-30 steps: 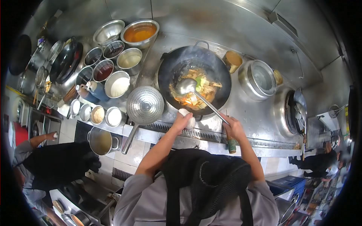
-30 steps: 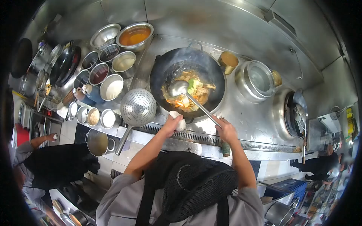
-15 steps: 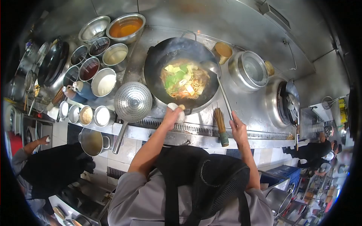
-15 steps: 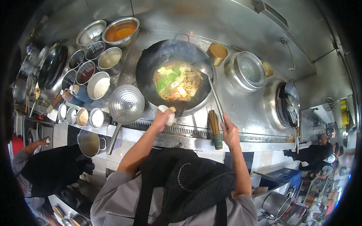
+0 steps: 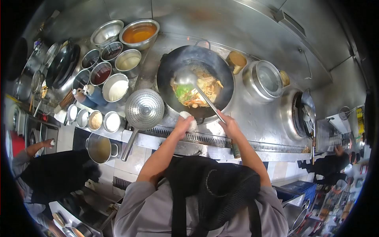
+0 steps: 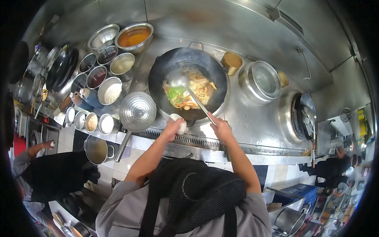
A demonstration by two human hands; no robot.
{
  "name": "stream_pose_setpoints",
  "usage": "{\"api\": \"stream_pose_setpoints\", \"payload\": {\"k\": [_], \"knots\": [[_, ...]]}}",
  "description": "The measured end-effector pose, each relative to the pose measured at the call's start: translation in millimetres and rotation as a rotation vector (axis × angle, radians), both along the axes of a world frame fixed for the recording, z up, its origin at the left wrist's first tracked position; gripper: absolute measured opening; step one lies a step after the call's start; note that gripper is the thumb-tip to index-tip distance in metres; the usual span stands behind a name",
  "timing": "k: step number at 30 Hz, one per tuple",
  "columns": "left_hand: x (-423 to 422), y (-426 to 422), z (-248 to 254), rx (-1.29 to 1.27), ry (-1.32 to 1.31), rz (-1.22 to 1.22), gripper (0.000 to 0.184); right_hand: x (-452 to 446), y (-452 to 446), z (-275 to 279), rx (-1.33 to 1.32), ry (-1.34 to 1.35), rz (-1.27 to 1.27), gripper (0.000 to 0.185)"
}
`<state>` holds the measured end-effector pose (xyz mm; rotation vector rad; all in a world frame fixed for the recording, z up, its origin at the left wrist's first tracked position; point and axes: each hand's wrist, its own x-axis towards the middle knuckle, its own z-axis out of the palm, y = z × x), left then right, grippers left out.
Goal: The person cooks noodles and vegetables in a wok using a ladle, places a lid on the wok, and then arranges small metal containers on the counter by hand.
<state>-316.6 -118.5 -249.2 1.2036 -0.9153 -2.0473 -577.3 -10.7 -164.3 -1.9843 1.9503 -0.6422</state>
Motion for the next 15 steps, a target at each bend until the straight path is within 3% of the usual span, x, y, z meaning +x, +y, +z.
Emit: {"api": "stream_pose_setpoints", "payload": {"k": [4, 7, 9, 12, 15], "knots": [[-2, 2, -5, 0.014, -0.006, 0.041, 0.045, -18, 53, 60, 0.055, 0.223, -0.003, 0.058], [2, 7, 13, 0.044, 0.042, 0.089, 0.045, -30, 77, 107, 0.139, 0.396, -0.078, 0.048], [8, 7, 33, 0.116, 0.146, 0.052, 0.044, -27, 90, 153, 0.051, 0.491, -0.113, 0.042], [12, 4, 21, 0.153, 0.223, 0.022, 0.039, -7, 101, 249, 0.176, 0.417, -0.201, 0.043], [14, 0, 21, 0.200, 0.260, -0.021, 0.034, 4, 113, 298, 0.305, 0.421, -0.258, 0.047]]}}
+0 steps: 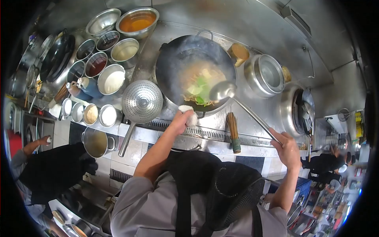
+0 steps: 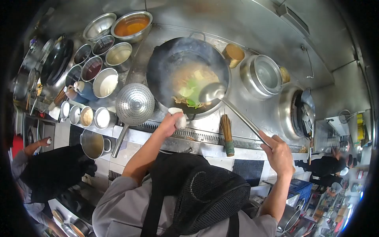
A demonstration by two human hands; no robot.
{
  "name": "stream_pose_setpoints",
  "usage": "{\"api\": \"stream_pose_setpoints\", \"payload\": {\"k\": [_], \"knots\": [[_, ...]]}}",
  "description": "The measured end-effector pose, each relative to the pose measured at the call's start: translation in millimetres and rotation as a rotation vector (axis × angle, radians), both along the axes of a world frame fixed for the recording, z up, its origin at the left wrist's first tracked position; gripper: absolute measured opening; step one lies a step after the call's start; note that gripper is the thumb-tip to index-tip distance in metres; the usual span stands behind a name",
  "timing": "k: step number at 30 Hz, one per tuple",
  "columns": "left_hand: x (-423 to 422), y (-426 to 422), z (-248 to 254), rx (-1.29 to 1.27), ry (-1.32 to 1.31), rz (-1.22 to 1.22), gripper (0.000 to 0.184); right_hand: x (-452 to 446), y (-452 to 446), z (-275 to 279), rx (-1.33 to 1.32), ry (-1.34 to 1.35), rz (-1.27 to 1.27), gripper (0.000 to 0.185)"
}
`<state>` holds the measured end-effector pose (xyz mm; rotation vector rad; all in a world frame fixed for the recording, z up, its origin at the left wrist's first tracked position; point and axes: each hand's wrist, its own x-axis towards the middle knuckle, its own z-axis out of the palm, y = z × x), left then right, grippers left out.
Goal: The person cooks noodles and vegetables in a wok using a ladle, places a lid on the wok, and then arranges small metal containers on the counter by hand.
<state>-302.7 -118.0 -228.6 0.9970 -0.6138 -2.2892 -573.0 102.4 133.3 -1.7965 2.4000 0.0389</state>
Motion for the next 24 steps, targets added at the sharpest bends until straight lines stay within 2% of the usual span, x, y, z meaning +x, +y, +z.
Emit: {"api": "stream_pose_setpoints", "payload": {"k": [3, 6, 8, 9, 10, 11, 12, 14, 15, 18, 19, 21, 24], "knots": [[-2, -1, 3, -0.001, 0.013, -0.008, 0.033, -5, 7, -17, 0.068, -0.006, -0.046, 0.050], [-3, 1, 11, -0.019, -0.022, 0.016, 0.033, -21, -5, -96, 0.010, -0.062, -0.057, 0.055], [-3, 1, 11, -0.036, -0.058, 0.007, 0.033, -40, -24, -178, -0.164, -0.374, -0.064, 0.052], [-3, 1, 12, -0.040, -0.052, 0.014, 0.033, -44, -35, -215, -0.299, -0.489, 0.010, 0.049], [-2, 1, 14, -0.040, -0.064, -0.004, 0.033, -35, -47, -234, -0.299, -0.629, -0.133, 0.046], [-2, 0, 16, -0.042, -0.079, -0.022, 0.033, -8, -61, -221, -0.253, -0.670, -0.266, 0.047], [-1, -2, 15, -0.049, -0.082, -0.014, 0.033, 3, -73, -217, -0.258, -0.675, -0.256, 0.047], [-1, -1, 5, -0.062, -0.083, -0.036, 0.034, 15, -93, -215, -0.210, -0.783, -0.422, 0.050], [-1, -1, 2, -0.087, -0.080, -0.036, 0.038, 15, -103, -220, -0.296, -0.664, -0.336, 0.054], [0, 0, 0, -0.114, -0.065, -0.041, 0.040, 2, -136, -258, -0.442, -0.573, -0.218, 0.055], [1, 0, 2, -0.120, -0.067, -0.038, 0.040, 12, -147, -249, -0.447, -0.575, -0.214, 0.055], [1, 0, 4, -0.087, -0.087, -0.058, 0.042, 33, -164, -238, -0.248, -0.865, -0.451, 0.057], [3, -1, 5, -0.114, -0.072, -0.069, 0.041, 38, -164, -241, -0.139, -0.909, -0.342, 0.057]]}}
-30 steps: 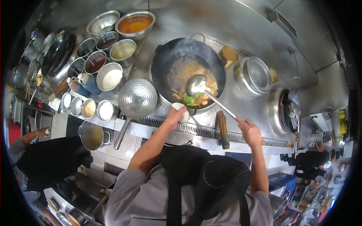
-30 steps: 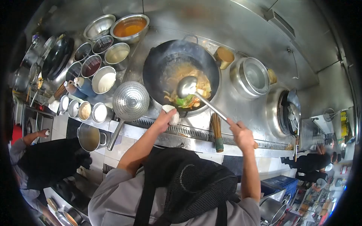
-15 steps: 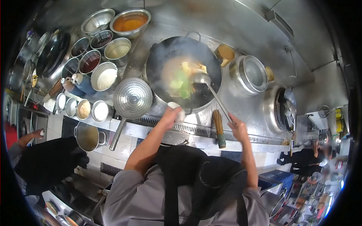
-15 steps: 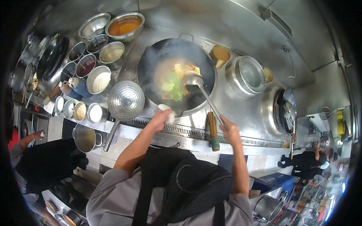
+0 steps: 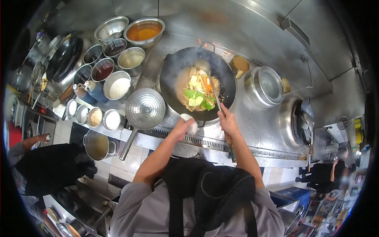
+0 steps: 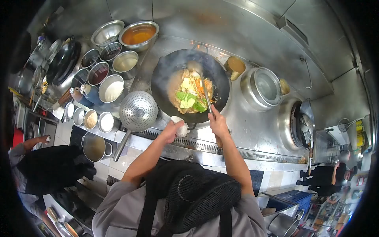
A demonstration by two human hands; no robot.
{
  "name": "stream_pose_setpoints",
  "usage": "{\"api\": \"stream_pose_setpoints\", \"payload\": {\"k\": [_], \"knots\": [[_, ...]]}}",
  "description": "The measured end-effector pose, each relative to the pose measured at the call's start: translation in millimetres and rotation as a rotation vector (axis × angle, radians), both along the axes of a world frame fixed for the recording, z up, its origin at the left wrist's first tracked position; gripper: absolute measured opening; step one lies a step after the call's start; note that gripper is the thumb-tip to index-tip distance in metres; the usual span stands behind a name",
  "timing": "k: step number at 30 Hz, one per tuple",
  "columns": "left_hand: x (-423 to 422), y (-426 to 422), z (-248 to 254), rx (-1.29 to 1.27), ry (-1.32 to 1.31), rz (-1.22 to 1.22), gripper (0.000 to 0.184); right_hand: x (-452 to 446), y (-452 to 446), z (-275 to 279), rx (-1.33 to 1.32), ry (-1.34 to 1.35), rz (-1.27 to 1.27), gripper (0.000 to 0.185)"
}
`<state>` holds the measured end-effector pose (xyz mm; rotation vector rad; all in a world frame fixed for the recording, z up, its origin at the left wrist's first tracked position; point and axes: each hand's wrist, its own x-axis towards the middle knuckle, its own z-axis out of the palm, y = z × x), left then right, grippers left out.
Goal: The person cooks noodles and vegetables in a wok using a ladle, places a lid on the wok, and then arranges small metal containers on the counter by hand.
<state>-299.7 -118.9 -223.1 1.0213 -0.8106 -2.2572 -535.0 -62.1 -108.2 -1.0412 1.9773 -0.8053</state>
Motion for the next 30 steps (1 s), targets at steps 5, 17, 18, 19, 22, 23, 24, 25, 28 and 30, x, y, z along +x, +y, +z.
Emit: {"api": "stream_pose_setpoints", "payload": {"k": [5, 17, 18, 19, 22, 23, 24, 25, 28, 30], "knots": [[3, 1, 3, -0.003, 0.017, 0.012, 0.041, -13, 37, 4, -0.426, 0.400, 0.232, 0.046], [-18, 1, -10, -0.024, -0.139, 0.166, 0.031, 7, 103, 96, 0.133, 0.694, 0.398, 0.050], [-18, 4, -8, -0.046, -0.118, 0.177, 0.032, -1, 107, 97, 0.131, 0.694, 0.400, 0.050], [-22, 5, -21, -0.046, -0.114, 0.183, 0.032, -12, 111, 100, 0.151, 0.736, 0.390, 0.050], [-26, 2, -41, 0.018, -0.133, 0.211, 0.033, -9, 101, 76, 0.151, 0.789, 0.370, 0.051], [-23, 1, -36, 0.001, -0.113, 0.171, 0.034, -7, 96, 45, 0.004, 0.746, 0.382, 0.052], [-22, 2, -31, -0.014, -0.093, 0.132, 0.035, 2, 93, 32, -0.142, 0.701, 0.395, 0.054], [-22, 6, -25, -0.019, -0.095, 0.123, 0.035, 6, 96, 25, -0.148, 0.674, 0.394, 0.056], [-18, 3, -15, -0.021, -0.077, 0.153, 0.032, -9, 117, 60, 0.017, 0.749, 0.414, 0.053], [-18, 4, -24, -0.060, -0.031, 0.147, 0.032, -26, 119, 84, 0.211, 0.801, 0.425, 0.051]]}}
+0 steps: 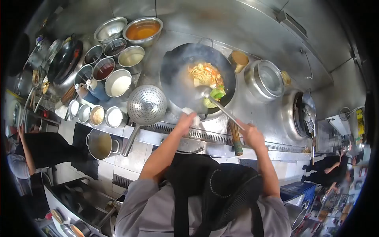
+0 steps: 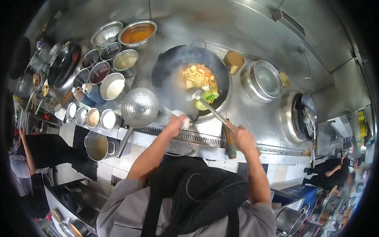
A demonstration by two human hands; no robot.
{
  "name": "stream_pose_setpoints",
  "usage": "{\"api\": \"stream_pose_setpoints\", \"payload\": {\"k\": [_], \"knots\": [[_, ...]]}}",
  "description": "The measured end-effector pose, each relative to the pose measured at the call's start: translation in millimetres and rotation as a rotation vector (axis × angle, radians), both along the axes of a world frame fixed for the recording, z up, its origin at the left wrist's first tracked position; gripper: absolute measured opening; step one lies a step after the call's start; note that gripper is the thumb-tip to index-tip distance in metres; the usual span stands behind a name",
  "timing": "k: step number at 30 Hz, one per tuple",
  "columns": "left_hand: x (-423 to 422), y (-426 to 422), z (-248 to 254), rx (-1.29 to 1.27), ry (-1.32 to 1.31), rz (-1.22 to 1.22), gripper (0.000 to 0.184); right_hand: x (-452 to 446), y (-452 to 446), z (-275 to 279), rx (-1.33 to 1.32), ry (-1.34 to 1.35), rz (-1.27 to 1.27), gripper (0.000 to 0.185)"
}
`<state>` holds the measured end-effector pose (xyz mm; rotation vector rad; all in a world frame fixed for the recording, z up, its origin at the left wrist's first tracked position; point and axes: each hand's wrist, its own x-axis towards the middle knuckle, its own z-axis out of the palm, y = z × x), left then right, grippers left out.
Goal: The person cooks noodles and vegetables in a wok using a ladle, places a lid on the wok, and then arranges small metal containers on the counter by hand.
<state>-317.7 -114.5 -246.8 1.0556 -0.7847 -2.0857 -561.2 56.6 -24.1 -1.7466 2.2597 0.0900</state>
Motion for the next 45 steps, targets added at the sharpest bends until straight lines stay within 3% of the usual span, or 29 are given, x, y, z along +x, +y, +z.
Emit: {"api": "stream_pose_setpoints", "payload": {"k": [6, 9, 11, 14, 17, 18, 19, 20, 22, 26, 27, 28, 31, 32, 33, 34, 36, 38, 40, 41, 43, 44, 45], "knots": [[5, -4, -5, -0.005, -0.004, -0.059, 0.034, 1, 18, 32, -0.301, -0.129, -0.096, 0.049], [6, -6, 1, 0.046, -0.054, -0.082, 0.032, 8, 38, 88, -0.213, -0.106, -0.100, 0.047], [5, -7, 2, 0.043, -0.064, -0.091, 0.031, 8, 41, 94, -0.124, -0.037, -0.101, 0.047], [2, -10, -3, 0.051, -0.089, -0.087, 0.030, 2, 31, 63, -0.030, 0.083, -0.135, 0.047], [5, -8, -4, 0.077, -0.086, -0.097, 0.029, -15, 12, -25, -0.171, -0.044, -0.115, 0.047], [4, -9, -2, 0.084, -0.064, -0.109, 0.029, -21, 9, -59, -0.354, -0.207, -0.075, 0.046], [1, -10, -1, 0.080, -0.056, -0.102, 0.029, -17, -2, -63, -0.537, -0.371, -0.024, 0.046], [2, -10, 0, 0.071, -0.067, -0.099, 0.029, -16, -6, -64, -0.539, -0.370, -0.018, 0.046], [5, -9, -3, 0.068, -0.088, -0.097, 0.029, 16, -19, -36, -0.321, -0.497, -0.406, 0.046], [7, -11, -10, 0.050, -0.039, -0.109, 0.032, -6, -62, -69, -0.518, -0.442, -0.310, 0.048], [7, -13, -14, 0.061, -0.040, -0.135, 0.043, -10, -75, -70, -0.552, -0.436, -0.299, 0.049], [7, -14, -15, 0.070, -0.041, -0.161, 0.055, -4, -91, -59, -0.499, -0.533, -0.360, 0.050], [8, -15, -13, 0.072, -0.049, -0.170, 0.056, 14, -132, -51, -0.387, -0.733, -0.449, 0.051], [8, -14, -12, 0.066, -0.052, -0.169, 0.056, 20, -140, -54, -0.319, -0.835, -0.478, 0.052], [7, -13, -12, 0.040, -0.062, -0.141, 0.045, 25, -146, -64, -0.303, -1.014, -0.462, 0.053], [6, -12, -13, 0.016, -0.073, -0.113, 0.034, 26, -145, -71, -0.303, -1.018, -0.461, 0.053], [5, -12, -23, 0.020, -0.047, -0.115, 0.033, 32, -136, -82, -0.176, -1.131, -0.370, 0.050], [7, -11, -21, 0.025, -0.020, -0.112, 0.033, 31, -111, -80, -0.073, -1.128, -0.320, 0.051], [12, -5, 4, 0.033, 0.029, -0.101, 0.031, 16, -74, -93, -0.142, -0.768, -0.061, 0.052], [13, -4, 7, 0.040, 0.027, -0.099, 0.031, 10, -58, -91, -0.135, -0.771, -0.062, 0.052], [13, -1, 9, 0.025, 0.054, -0.070, 0.030, -3, -28, -73, -0.446, -0.338, 0.278, 0.054], [13, 1, 7, 0.037, 0.050, -0.075, 0.030, -13, -16, -63, -0.437, -0.342, 0.269, 0.054], [13, 2, 5, 0.061, 0.077, -0.066, 0.030, -22, -3, -53, -0.368, -0.151, 0.242, 0.052]]}}
